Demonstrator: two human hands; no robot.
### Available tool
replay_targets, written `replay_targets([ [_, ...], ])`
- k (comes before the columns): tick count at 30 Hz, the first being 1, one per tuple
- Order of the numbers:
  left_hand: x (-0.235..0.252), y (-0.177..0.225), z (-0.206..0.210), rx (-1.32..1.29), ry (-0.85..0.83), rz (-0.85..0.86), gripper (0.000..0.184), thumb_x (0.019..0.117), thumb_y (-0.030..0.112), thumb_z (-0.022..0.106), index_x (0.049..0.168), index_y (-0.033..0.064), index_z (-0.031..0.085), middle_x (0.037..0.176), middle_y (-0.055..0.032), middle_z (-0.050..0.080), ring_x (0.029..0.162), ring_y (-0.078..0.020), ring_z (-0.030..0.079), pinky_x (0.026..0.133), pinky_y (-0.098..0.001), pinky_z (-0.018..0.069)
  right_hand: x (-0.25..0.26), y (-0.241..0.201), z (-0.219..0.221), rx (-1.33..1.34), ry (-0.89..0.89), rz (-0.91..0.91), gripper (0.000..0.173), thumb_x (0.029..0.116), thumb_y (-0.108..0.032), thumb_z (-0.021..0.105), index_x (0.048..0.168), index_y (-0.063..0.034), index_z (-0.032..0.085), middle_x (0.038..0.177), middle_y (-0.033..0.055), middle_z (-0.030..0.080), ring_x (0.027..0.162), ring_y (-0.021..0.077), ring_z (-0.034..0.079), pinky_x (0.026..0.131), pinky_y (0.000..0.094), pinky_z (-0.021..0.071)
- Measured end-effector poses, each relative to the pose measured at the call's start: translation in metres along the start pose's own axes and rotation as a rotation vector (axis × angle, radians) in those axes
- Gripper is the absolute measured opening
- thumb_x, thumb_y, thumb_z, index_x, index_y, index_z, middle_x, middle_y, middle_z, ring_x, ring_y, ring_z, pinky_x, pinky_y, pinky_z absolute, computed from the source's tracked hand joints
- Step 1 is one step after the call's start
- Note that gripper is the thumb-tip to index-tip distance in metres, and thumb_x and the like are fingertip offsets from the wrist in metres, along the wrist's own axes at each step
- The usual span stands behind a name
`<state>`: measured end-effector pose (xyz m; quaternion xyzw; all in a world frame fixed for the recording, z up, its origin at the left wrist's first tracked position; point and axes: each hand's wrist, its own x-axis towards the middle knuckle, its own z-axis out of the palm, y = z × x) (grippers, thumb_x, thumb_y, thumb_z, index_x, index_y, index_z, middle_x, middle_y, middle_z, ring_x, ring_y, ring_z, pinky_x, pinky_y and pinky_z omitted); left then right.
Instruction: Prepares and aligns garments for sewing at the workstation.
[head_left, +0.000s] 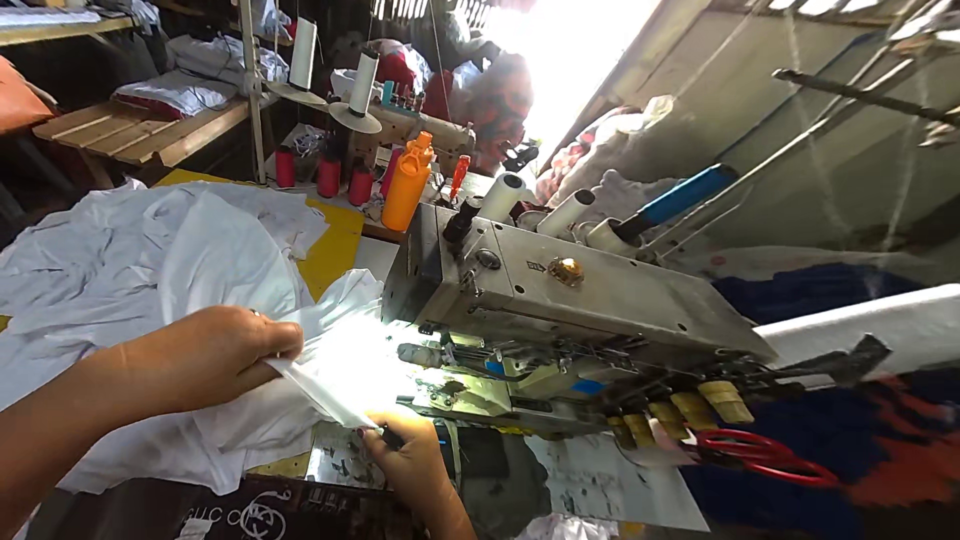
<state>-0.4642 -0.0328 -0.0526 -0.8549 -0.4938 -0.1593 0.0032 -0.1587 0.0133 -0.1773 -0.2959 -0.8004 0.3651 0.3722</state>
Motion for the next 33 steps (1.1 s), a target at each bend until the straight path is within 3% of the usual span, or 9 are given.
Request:
replay_targets([
  [2,0.000,-0.001,0.004,-0.106,-0.019,0.034,0.015,0.0936,0.035,0.060,0.087,0.0228,0.065,0.063,0.0138,0.051,0.055,0.0022,0.050,0.047,-0.0191,0.0424,0.001,0.000,-0.001,0.011,-0.007,0.005,0.014,0.0911,-0.019,0.070,0.086,-0.0088,0.078,0.081,-0.0009,0.073,0.071,0.0014,0.064,0.067,0.0195,0.0546],
  [6,0.005,0.004,0.007,0.191,0.083,-0.020,0.011,0.0889,0.022,0.063,0.081,0.0163,0.068,0.072,0.0009,0.065,0.069,-0.0190,0.067,0.060,-0.0392,0.0541,0.003,0.001,0.000,-0.017,-0.008,-0.005,0.016,0.0913,-0.022,0.071,0.086,-0.0085,0.078,0.079,-0.0007,0.072,0.070,0.0010,0.063,0.066,0.0187,0.0540],
  [9,0.006,0.008,0.008,-0.098,0.017,0.096,0.020,0.0997,0.032,0.051,0.088,0.0196,0.062,0.069,0.0091,0.054,0.061,-0.0026,0.055,0.052,-0.0226,0.0459,0.004,0.002,0.000,0.010,-0.008,-0.010,0.014,0.0908,-0.020,0.071,0.086,-0.0083,0.078,0.079,-0.0007,0.072,0.069,0.0003,0.062,0.065,0.0185,0.0529],
  [12,0.004,0.004,0.010,-0.377,-0.069,0.118,0.025,0.0988,0.041,0.059,0.086,0.0192,0.064,0.065,0.0128,0.053,0.057,0.0052,0.048,0.049,-0.0154,0.0388,0.003,0.002,-0.002,0.039,-0.023,-0.014,0.012,0.0909,-0.017,0.071,0.090,-0.0082,0.079,0.085,0.0000,0.075,0.073,0.0006,0.065,0.069,0.0187,0.0553],
  [16,0.004,-0.008,0.011,0.082,0.030,0.026,0.016,0.0862,0.032,0.065,0.075,0.0219,0.061,0.062,0.0109,0.053,0.058,-0.0060,0.055,0.056,-0.0306,0.0449,0.003,0.003,-0.001,0.027,-0.035,-0.012,0.015,0.0924,-0.019,0.070,0.088,-0.0075,0.078,0.079,0.0000,0.072,0.068,0.0005,0.062,0.065,0.0181,0.0526],
  [20,0.004,-0.003,0.013,0.110,0.047,0.048,0.011,0.0885,0.030,0.060,0.081,0.0227,0.063,0.065,0.0115,0.054,0.062,-0.0056,0.056,0.058,-0.0285,0.0483,0.004,0.003,0.000,0.007,-0.003,-0.015,0.014,0.0920,-0.019,0.070,0.089,-0.0082,0.079,0.080,-0.0004,0.073,0.072,0.0009,0.065,0.069,0.0186,0.0550],
  [25,0.010,0.006,0.015,0.213,0.096,0.055,0.012,0.0873,0.020,0.059,0.084,0.0173,0.070,0.067,0.0024,0.066,0.067,-0.0176,0.067,0.069,-0.0397,0.0558,0.006,0.002,0.001,0.000,0.005,-0.008,0.014,0.0908,-0.019,0.070,0.087,-0.0079,0.078,0.080,-0.0001,0.073,0.072,0.0006,0.065,0.068,0.0178,0.0545],
  [28,0.011,0.007,0.016,0.082,0.048,0.152,0.011,0.0894,0.027,0.060,0.083,0.0196,0.065,0.063,0.0066,0.057,0.060,-0.0108,0.060,0.054,-0.0309,0.0499,0.006,0.002,0.001,0.005,-0.002,-0.013,0.014,0.0910,-0.018,0.070,0.088,-0.0081,0.078,0.084,0.0001,0.074,0.075,0.0010,0.066,0.071,0.0181,0.0556],
  [33,0.013,0.007,0.014,0.206,0.065,0.110,0.013,0.0896,0.019,0.058,0.084,0.0163,0.069,0.065,0.0015,0.064,0.067,-0.0184,0.067,0.076,-0.0425,0.0573,0.006,0.002,0.001,-0.011,0.007,-0.008,0.014,0.0905,-0.020,0.070,0.086,-0.0092,0.077,0.082,-0.0014,0.073,0.074,-0.0001,0.065,0.070,0.0171,0.0545],
])
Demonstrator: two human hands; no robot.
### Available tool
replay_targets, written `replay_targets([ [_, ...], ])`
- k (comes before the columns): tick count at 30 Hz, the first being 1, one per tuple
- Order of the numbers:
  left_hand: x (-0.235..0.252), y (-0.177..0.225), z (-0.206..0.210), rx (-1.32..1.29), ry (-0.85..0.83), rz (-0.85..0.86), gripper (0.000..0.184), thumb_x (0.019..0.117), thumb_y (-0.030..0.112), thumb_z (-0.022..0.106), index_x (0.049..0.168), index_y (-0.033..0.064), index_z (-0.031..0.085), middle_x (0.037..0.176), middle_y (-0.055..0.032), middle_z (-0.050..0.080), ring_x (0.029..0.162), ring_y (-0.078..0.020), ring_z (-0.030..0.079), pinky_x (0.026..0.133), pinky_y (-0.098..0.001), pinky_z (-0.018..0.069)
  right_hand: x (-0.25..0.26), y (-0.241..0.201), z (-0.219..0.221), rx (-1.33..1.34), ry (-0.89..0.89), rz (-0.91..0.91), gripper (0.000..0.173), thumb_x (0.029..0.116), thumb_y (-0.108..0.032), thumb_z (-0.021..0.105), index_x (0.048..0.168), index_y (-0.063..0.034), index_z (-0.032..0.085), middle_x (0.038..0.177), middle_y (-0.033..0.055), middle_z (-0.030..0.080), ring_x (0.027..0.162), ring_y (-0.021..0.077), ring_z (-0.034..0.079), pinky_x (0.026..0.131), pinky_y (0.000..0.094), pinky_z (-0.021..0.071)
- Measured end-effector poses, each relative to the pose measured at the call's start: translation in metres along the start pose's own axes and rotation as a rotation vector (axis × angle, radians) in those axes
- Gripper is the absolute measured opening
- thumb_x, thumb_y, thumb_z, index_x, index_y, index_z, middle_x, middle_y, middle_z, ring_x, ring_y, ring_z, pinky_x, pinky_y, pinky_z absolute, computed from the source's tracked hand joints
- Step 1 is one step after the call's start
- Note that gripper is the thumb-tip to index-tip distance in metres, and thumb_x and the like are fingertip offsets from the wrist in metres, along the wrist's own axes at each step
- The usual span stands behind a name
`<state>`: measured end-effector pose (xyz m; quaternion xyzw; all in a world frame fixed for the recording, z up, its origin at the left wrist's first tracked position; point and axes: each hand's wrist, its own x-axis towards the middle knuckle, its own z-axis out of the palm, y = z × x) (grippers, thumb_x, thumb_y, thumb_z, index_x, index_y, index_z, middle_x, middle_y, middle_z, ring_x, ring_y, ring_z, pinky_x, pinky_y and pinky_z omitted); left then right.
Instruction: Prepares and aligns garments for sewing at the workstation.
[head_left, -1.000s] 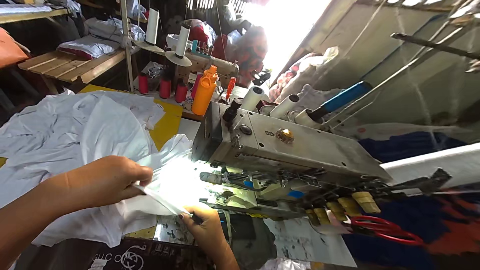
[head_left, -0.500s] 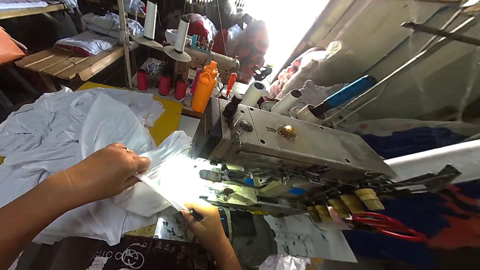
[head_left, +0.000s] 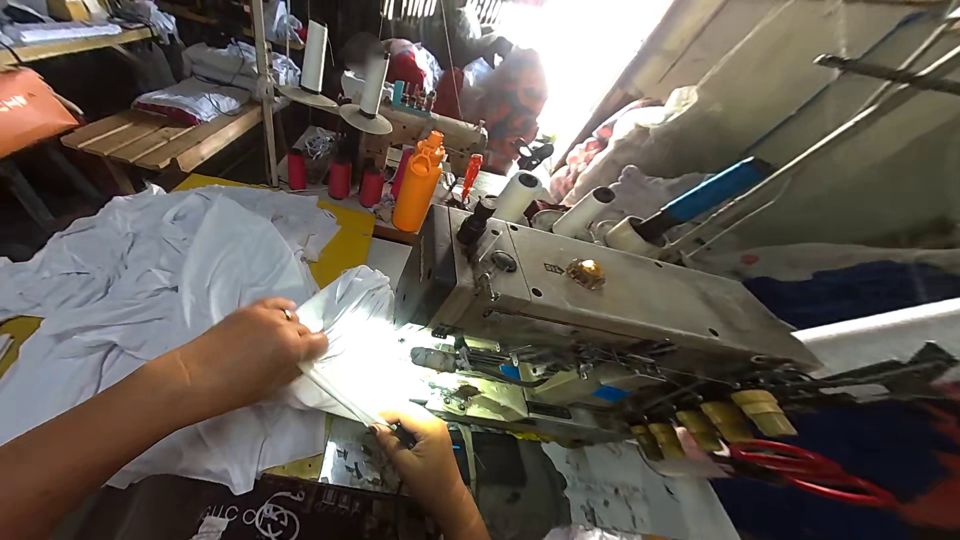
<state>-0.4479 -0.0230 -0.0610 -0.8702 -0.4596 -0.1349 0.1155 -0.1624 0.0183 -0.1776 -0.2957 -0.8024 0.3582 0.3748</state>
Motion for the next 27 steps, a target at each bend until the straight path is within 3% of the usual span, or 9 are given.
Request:
replay_targets([
  [3,0.001,0.005,-0.003,-0.150,-0.041,0.059,0.009,0.0885,0.021,0.063,0.082,0.0162,0.063,0.065,0.0015,0.057,0.063,-0.0175,0.061,0.059,-0.0367,0.0498,0.000,0.001,0.000,0.012,0.005,-0.005,0.014,0.0908,-0.020,0.070,0.086,-0.0094,0.077,0.082,-0.0016,0.073,0.074,-0.0006,0.065,0.070,0.0165,0.0547],
  [7,0.003,0.004,-0.003,-0.100,-0.074,0.027,0.013,0.0967,0.018,0.057,0.088,0.0128,0.066,0.077,-0.0028,0.068,0.081,-0.0229,0.070,0.090,-0.0486,0.0554,0.000,0.003,0.002,-0.022,0.020,-0.020,0.015,0.0895,-0.022,0.070,0.086,-0.0098,0.077,0.079,-0.0017,0.072,0.070,-0.0010,0.064,0.067,0.0162,0.0541],
  [11,0.005,0.003,-0.001,-0.267,-0.120,0.124,0.023,0.0990,0.028,0.058,0.081,0.0143,0.058,0.063,0.0014,0.054,0.066,-0.0170,0.059,0.070,-0.0388,0.0484,0.001,0.002,0.001,-0.041,0.017,-0.014,0.015,0.0891,-0.023,0.070,0.086,-0.0115,0.079,0.079,-0.0026,0.073,0.070,-0.0019,0.065,0.067,0.0156,0.0540],
  [13,0.009,0.000,-0.001,-0.084,-0.086,0.057,0.017,0.0928,0.023,0.064,0.080,0.0119,0.064,0.065,-0.0024,0.061,0.068,-0.0217,0.065,0.074,-0.0432,0.0529,0.001,0.003,0.001,-0.073,0.006,-0.015,0.016,0.0890,-0.024,0.070,0.085,-0.0117,0.079,0.078,-0.0025,0.073,0.070,-0.0009,0.065,0.067,0.0169,0.0546],
  [16,0.012,0.003,-0.002,-0.092,-0.055,0.036,0.015,0.0968,0.019,0.057,0.087,0.0109,0.066,0.074,-0.0038,0.067,0.077,-0.0230,0.069,0.087,-0.0445,0.0555,0.000,0.004,0.003,-0.091,0.023,-0.028,0.015,0.0885,-0.024,0.070,0.084,-0.0113,0.078,0.079,-0.0018,0.073,0.073,0.0004,0.066,0.069,0.0179,0.0553],
  [20,0.013,0.011,0.002,-0.226,-0.103,0.078,0.010,0.0934,0.017,0.064,0.085,0.0121,0.061,0.067,-0.0027,0.058,0.065,-0.0216,0.063,0.057,-0.0385,0.0510,0.000,0.005,0.001,-0.075,0.028,-0.018,0.015,0.0884,-0.023,0.069,0.084,-0.0116,0.078,0.080,-0.0020,0.073,0.074,-0.0001,0.067,0.071,0.0180,0.0556],
  [21,0.014,0.010,0.001,-0.137,-0.112,0.050,0.006,0.0898,0.011,0.068,0.086,0.0093,0.065,0.069,-0.0064,0.063,0.067,-0.0264,0.067,0.059,-0.0424,0.0538,0.000,0.005,0.001,-0.077,0.027,-0.013,0.016,0.0888,-0.024,0.070,0.084,-0.0115,0.078,0.079,-0.0020,0.073,0.073,-0.0004,0.066,0.070,0.0174,0.0552],
  [24,0.015,0.009,0.005,0.022,-0.080,-0.012,0.009,0.0903,0.001,0.064,0.092,0.0081,0.069,0.077,-0.0078,0.071,0.080,-0.0285,0.072,0.085,-0.0469,0.0578,0.001,0.003,0.001,-0.076,0.023,-0.009,0.016,0.0889,-0.024,0.070,0.085,-0.0111,0.078,0.079,-0.0019,0.073,0.073,-0.0006,0.066,0.070,0.0166,0.0550],
  [27,0.015,0.018,0.006,-0.214,-0.047,0.101,0.011,0.0936,0.016,0.059,0.083,0.0128,0.061,0.068,-0.0022,0.060,0.071,-0.0215,0.065,0.070,-0.0403,0.0550,0.000,0.005,0.002,-0.059,0.040,-0.037,0.015,0.0886,-0.022,0.069,0.085,-0.0106,0.079,0.080,-0.0011,0.074,0.075,-0.0005,0.067,0.071,0.0168,0.0556],
])
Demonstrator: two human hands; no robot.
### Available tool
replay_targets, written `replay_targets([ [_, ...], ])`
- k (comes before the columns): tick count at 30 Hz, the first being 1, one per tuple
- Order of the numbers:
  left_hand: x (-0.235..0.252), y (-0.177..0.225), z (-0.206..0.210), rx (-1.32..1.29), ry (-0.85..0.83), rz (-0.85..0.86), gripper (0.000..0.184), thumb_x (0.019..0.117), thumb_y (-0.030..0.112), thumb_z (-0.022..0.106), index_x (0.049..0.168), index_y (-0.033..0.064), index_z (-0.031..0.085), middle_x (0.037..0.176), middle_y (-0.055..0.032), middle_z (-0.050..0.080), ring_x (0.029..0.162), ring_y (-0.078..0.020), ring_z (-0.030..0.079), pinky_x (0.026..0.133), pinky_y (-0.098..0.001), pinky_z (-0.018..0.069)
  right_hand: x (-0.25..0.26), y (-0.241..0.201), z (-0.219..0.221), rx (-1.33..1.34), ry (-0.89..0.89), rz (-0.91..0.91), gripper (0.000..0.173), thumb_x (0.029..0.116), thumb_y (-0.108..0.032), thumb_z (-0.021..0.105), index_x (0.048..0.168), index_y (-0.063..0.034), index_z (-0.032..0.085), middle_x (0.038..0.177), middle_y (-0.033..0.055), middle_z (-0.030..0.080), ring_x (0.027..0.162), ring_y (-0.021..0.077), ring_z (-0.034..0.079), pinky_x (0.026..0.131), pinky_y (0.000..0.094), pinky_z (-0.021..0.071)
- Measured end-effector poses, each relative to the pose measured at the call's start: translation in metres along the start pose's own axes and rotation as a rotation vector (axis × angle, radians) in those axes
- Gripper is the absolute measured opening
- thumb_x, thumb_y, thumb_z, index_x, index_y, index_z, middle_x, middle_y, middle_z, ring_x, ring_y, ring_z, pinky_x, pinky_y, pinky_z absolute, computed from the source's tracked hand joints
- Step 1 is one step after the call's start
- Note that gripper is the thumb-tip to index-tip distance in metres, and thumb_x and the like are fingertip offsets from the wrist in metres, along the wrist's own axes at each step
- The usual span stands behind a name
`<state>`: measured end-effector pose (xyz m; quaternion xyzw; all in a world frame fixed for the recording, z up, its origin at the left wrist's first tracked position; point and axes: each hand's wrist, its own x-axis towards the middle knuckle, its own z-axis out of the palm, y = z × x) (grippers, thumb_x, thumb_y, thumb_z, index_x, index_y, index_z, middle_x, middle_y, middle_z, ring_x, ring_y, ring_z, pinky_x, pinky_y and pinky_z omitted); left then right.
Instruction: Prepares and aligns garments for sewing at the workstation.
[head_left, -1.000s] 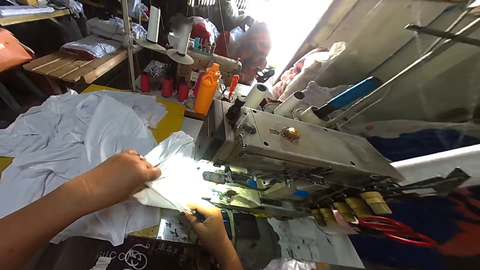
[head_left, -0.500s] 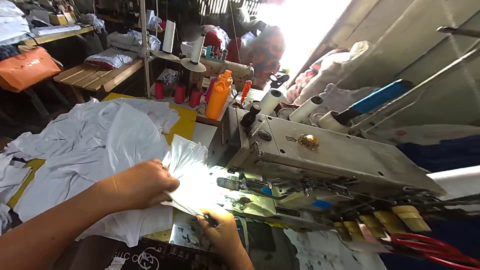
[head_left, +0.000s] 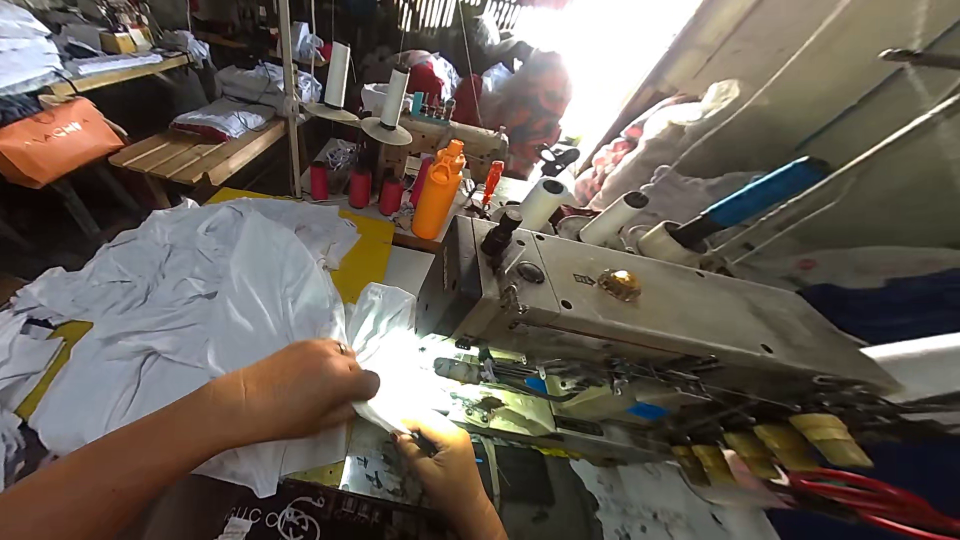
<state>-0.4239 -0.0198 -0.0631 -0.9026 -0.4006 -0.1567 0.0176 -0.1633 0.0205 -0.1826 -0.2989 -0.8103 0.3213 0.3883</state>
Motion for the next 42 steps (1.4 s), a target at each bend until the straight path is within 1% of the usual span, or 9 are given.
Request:
replay_targets([
  [3,0.003,-0.002,-0.003,0.071,-0.042,-0.040,0.005,0.0879,0.010,0.069,0.084,0.0092,0.066,0.069,-0.0068,0.062,0.069,-0.0271,0.067,0.062,-0.0436,0.0542,0.000,0.000,0.000,-0.017,0.009,0.006,0.017,0.0882,-0.024,0.070,0.083,-0.0100,0.078,0.078,-0.0012,0.073,0.072,-0.0009,0.066,0.070,0.0166,0.0552],
  [7,0.003,-0.010,0.001,0.124,0.017,-0.104,0.008,0.0909,0.003,0.060,0.092,0.0073,0.068,0.080,-0.0082,0.069,0.083,-0.0279,0.071,0.087,-0.0465,0.0569,0.001,0.001,0.000,-0.008,0.009,0.007,0.017,0.0884,-0.023,0.070,0.082,-0.0100,0.078,0.077,-0.0011,0.072,0.071,-0.0011,0.065,0.068,0.0158,0.0545],
  [11,0.005,-0.003,0.003,-0.085,0.010,0.022,0.007,0.0912,0.015,0.061,0.085,0.0119,0.062,0.068,-0.0031,0.059,0.065,-0.0209,0.063,0.057,-0.0379,0.0508,0.000,0.002,0.001,0.004,0.025,-0.007,0.016,0.0876,-0.022,0.069,0.082,-0.0103,0.078,0.078,-0.0009,0.073,0.072,-0.0011,0.066,0.070,0.0159,0.0546],
  [17,0.005,-0.009,0.003,0.165,0.093,-0.022,0.009,0.0934,0.004,0.056,0.095,0.0080,0.064,0.084,-0.0091,0.067,0.084,-0.0289,0.071,0.073,-0.0432,0.0586,-0.001,0.001,0.002,0.012,0.038,-0.007,0.018,0.0885,-0.024,0.070,0.080,-0.0091,0.076,0.076,-0.0009,0.071,0.071,-0.0008,0.065,0.068,0.0156,0.0541],
  [21,0.007,-0.007,0.009,0.082,0.102,0.030,0.007,0.0928,0.015,0.059,0.087,0.0122,0.062,0.067,-0.0034,0.059,0.062,-0.0229,0.063,0.053,-0.0379,0.0505,0.000,0.000,0.001,-0.008,0.061,0.015,0.021,0.0874,-0.024,0.070,0.074,-0.0082,0.074,0.068,-0.0013,0.067,0.064,-0.0019,0.061,0.062,0.0155,0.0510],
  [30,0.016,0.001,0.004,0.073,-0.056,-0.023,0.009,0.0837,0.016,0.072,0.082,0.0125,0.064,0.065,-0.0049,0.060,0.066,-0.0270,0.066,0.062,-0.0456,0.0545,0.002,-0.002,-0.003,-0.070,0.066,0.018,0.023,0.0855,-0.026,0.070,0.070,-0.0085,0.072,0.064,-0.0012,0.065,0.061,-0.0021,0.059,0.060,0.0155,0.0496],
  [34,0.022,-0.040,-0.021,-0.019,-0.306,-0.244,0.025,0.0941,0.025,0.071,0.085,0.0028,0.067,0.085,-0.0140,0.068,0.090,-0.0345,0.067,0.082,-0.0535,0.0507,0.002,0.001,-0.002,-0.069,0.063,0.009,0.022,0.0855,-0.026,0.071,0.072,-0.0083,0.073,0.063,-0.0013,0.065,0.060,-0.0020,0.058,0.059,0.0150,0.0488],
  [37,0.023,-0.044,-0.031,-0.328,-0.244,-0.086,0.029,0.0999,0.027,0.062,0.079,0.0071,0.060,0.072,-0.0035,0.058,0.074,-0.0159,0.059,0.073,-0.0355,0.0469,0.002,0.001,-0.002,-0.072,0.091,0.013,0.025,0.0860,-0.027,0.070,0.071,-0.0080,0.072,0.061,-0.0017,0.063,0.058,-0.0029,0.057,0.057,0.0146,0.0475],
  [42,0.025,0.016,-0.014,-0.141,-0.045,-0.112,0.025,0.1017,0.026,0.058,0.086,0.0069,0.064,0.067,-0.0085,0.059,0.062,-0.0271,0.064,0.054,-0.0454,0.0509,0.003,0.000,-0.002,-0.045,0.114,0.026,0.027,0.0860,-0.025,0.069,0.067,-0.0066,0.069,0.060,-0.0011,0.061,0.057,-0.0030,0.055,0.057,0.0142,0.0459],
])
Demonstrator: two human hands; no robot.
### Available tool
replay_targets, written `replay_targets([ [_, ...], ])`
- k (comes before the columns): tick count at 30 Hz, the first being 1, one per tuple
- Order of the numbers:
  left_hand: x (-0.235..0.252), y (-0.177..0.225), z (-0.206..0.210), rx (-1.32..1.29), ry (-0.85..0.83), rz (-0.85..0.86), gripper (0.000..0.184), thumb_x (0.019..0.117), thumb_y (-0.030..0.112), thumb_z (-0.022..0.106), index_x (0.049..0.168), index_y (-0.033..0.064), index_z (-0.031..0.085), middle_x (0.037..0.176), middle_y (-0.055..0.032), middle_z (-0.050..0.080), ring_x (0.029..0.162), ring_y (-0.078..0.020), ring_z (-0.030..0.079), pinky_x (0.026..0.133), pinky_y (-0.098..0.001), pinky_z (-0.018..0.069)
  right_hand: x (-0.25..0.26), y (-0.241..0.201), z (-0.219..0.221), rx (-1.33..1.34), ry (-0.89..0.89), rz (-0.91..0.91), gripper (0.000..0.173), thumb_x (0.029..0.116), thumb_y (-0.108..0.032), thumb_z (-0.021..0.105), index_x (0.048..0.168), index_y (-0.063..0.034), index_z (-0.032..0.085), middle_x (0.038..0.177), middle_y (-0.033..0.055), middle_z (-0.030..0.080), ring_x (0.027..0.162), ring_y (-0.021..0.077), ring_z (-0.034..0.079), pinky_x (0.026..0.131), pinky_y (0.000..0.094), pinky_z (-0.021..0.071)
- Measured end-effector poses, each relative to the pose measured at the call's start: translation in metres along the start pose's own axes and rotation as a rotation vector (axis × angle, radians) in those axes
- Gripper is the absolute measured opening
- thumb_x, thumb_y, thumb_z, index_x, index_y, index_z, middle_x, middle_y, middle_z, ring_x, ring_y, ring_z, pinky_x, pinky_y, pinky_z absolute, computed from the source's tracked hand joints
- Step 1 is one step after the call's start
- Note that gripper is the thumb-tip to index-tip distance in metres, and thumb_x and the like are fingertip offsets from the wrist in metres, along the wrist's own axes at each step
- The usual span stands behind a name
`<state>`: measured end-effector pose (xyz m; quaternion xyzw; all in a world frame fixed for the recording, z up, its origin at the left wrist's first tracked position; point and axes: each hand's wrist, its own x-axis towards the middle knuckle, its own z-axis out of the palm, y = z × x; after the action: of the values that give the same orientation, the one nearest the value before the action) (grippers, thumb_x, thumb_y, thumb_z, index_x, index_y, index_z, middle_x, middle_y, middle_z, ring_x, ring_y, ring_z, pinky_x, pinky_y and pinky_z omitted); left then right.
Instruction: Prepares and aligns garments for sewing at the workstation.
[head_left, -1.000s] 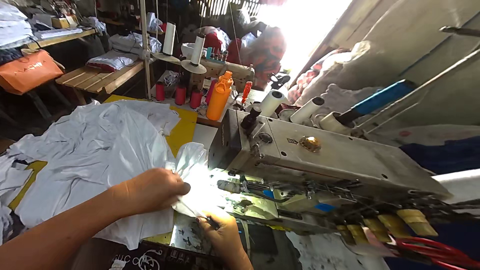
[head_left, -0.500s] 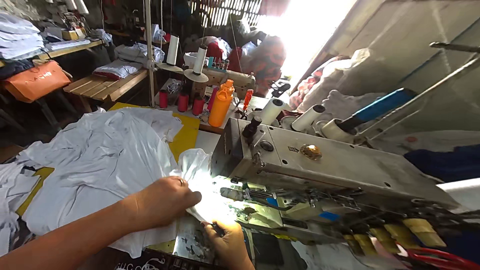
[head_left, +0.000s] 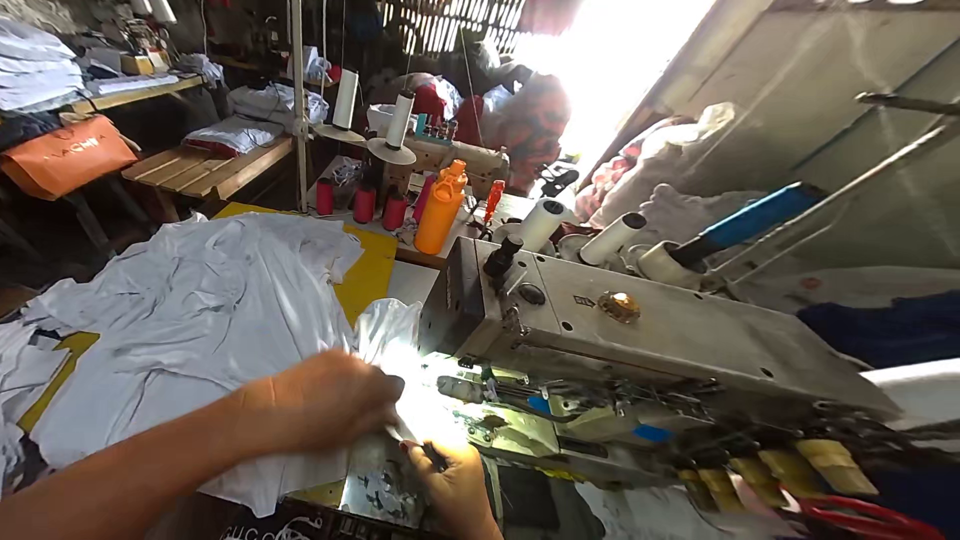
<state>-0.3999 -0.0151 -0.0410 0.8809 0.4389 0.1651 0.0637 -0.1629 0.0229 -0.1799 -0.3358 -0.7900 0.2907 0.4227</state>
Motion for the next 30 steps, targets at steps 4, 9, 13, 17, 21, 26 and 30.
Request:
replay_targets([
  [4,-0.016,0.051,0.033,0.048,0.036,0.169,0.011,0.0988,0.013,0.056,0.098,0.0141,0.067,0.066,-0.0024,0.058,0.054,-0.0206,0.060,0.046,-0.0352,0.0482,-0.010,0.008,0.003,0.233,-0.051,-0.050,0.014,0.0861,-0.019,0.069,0.089,-0.0091,0.079,0.091,0.0012,0.076,0.089,0.0033,0.070,0.083,0.0207,0.0576],
  [9,-0.016,0.055,0.056,0.204,0.136,0.171,0.011,0.0982,0.011,0.059,0.097,0.0101,0.069,0.075,-0.0083,0.062,0.063,-0.0263,0.064,0.055,-0.0390,0.0518,-0.024,-0.014,-0.001,0.345,-0.107,-0.065,0.011,0.0838,-0.006,0.072,0.091,0.0020,0.076,0.091,0.0083,0.076,0.089,0.0055,0.071,0.084,0.0199,0.0575],
  [13,-0.016,0.020,0.097,0.360,0.230,0.113,0.021,0.0908,0.010,0.067,0.108,0.0215,0.067,0.106,-0.0043,0.070,0.100,-0.0275,0.069,0.097,-0.0576,0.0524,-0.042,-0.008,0.004,0.324,-0.116,-0.107,0.009,0.0871,-0.009,0.078,0.092,-0.0028,0.074,0.093,0.0064,0.072,0.084,0.0041,0.066,0.074,0.0164,0.0560],
  [17,-0.009,-0.010,0.115,0.372,0.321,0.092,0.019,0.0972,0.007,0.054,0.095,0.0182,0.069,0.077,-0.0023,0.065,0.081,-0.0241,0.067,0.095,-0.0515,0.0520,-0.044,-0.003,0.008,0.259,-0.062,-0.069,0.009,0.0885,-0.009,0.076,0.095,-0.0029,0.076,0.097,0.0059,0.075,0.086,0.0054,0.070,0.078,0.0189,0.0586],
  [21,0.003,-0.013,0.116,0.353,0.345,-0.046,0.019,0.0910,0.006,0.058,0.075,0.0126,0.067,0.080,-0.0084,0.068,0.091,-0.0305,0.068,0.090,-0.0484,0.0520,-0.032,0.002,0.009,0.158,0.020,-0.015,0.010,0.0897,-0.015,0.073,0.087,-0.0057,0.075,0.080,0.0020,0.071,0.072,0.0022,0.064,0.068,0.0169,0.0540],
  [26,0.017,-0.019,0.111,0.210,0.327,-0.262,0.014,0.0816,0.000,0.064,0.092,0.0011,0.073,0.103,-0.0129,0.075,0.106,-0.0326,0.070,0.098,-0.0491,0.0523,-0.018,0.001,0.008,0.139,0.085,0.026,0.015,0.0881,-0.018,0.072,0.079,-0.0062,0.074,0.076,0.0006,0.068,0.072,0.0005,0.062,0.069,0.0158,0.0524],
  [30,0.022,-0.021,0.109,0.016,0.341,-0.404,0.025,0.0811,0.000,0.064,0.105,-0.0002,0.071,0.106,-0.0164,0.073,0.106,-0.0361,0.069,0.101,-0.0516,0.0492,-0.017,-0.003,0.010,0.152,0.126,0.080,0.015,0.0856,-0.017,0.073,0.077,-0.0051,0.073,0.074,-0.0003,0.067,0.071,-0.0026,0.061,0.067,0.0122,0.0515],
])
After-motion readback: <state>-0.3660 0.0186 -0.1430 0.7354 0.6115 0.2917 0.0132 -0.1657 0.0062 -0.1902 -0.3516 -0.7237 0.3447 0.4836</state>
